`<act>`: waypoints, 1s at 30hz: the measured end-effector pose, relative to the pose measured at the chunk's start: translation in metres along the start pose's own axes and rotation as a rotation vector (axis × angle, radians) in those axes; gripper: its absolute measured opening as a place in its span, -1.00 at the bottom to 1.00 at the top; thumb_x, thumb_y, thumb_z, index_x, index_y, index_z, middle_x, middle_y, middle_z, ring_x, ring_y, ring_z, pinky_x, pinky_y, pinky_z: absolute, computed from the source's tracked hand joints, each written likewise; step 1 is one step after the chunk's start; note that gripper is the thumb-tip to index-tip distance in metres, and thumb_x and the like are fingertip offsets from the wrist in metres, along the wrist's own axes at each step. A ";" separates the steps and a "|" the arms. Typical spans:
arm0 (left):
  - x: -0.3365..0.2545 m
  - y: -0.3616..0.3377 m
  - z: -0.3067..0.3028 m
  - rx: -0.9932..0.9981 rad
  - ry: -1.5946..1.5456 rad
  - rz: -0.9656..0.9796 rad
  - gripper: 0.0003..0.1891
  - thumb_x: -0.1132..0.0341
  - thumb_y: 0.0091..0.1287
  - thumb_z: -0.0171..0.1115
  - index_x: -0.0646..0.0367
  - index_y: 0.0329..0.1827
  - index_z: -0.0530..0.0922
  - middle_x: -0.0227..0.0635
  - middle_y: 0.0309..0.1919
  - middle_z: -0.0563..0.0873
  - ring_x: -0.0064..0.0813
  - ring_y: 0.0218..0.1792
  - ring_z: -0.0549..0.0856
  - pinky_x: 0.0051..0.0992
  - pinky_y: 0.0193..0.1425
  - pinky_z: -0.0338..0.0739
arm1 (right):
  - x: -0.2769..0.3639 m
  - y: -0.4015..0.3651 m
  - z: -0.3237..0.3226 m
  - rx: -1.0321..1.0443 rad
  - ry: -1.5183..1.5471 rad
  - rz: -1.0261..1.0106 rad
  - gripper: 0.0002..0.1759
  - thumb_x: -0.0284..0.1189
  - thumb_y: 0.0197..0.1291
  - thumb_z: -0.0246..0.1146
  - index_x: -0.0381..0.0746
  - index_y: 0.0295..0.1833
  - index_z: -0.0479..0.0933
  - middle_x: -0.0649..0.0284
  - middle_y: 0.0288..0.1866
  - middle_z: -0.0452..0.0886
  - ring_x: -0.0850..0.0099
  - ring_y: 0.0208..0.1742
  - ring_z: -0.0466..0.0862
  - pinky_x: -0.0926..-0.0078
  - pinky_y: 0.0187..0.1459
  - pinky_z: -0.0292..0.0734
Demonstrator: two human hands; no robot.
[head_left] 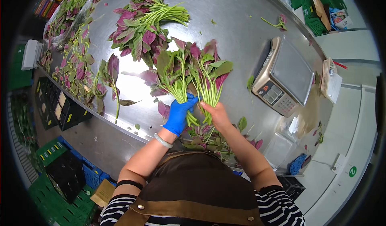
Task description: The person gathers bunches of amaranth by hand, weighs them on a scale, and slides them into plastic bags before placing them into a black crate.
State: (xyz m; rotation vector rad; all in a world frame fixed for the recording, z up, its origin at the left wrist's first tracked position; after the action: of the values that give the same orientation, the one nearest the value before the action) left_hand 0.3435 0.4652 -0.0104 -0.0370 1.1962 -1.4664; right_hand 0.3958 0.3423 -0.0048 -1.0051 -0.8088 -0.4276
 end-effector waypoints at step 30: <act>0.025 -0.019 0.006 0.120 -0.090 -0.423 -0.73 0.27 0.32 0.25 0.13 0.03 0.59 -0.43 -0.27 0.68 -0.60 -0.32 0.64 -0.56 -0.21 0.54 | -0.010 -0.023 -0.018 -0.078 -0.167 0.150 -0.71 -0.37 0.23 0.28 -0.37 -0.05 0.60 0.26 -0.21 0.66 0.54 -0.22 0.60 0.50 -0.12 0.49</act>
State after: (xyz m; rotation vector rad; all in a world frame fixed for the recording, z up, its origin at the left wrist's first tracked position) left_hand 0.3257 0.4391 -0.0097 -0.2860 1.0645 -1.8819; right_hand 0.3818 0.3151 -0.0042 -1.1771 -0.8639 -0.2497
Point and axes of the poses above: each hand's wrist, its own y-axis towards the middle knuckle, its own z-axis out of the palm, x = y × z, the point moved 8 cm from there along y, towards the middle knuckle
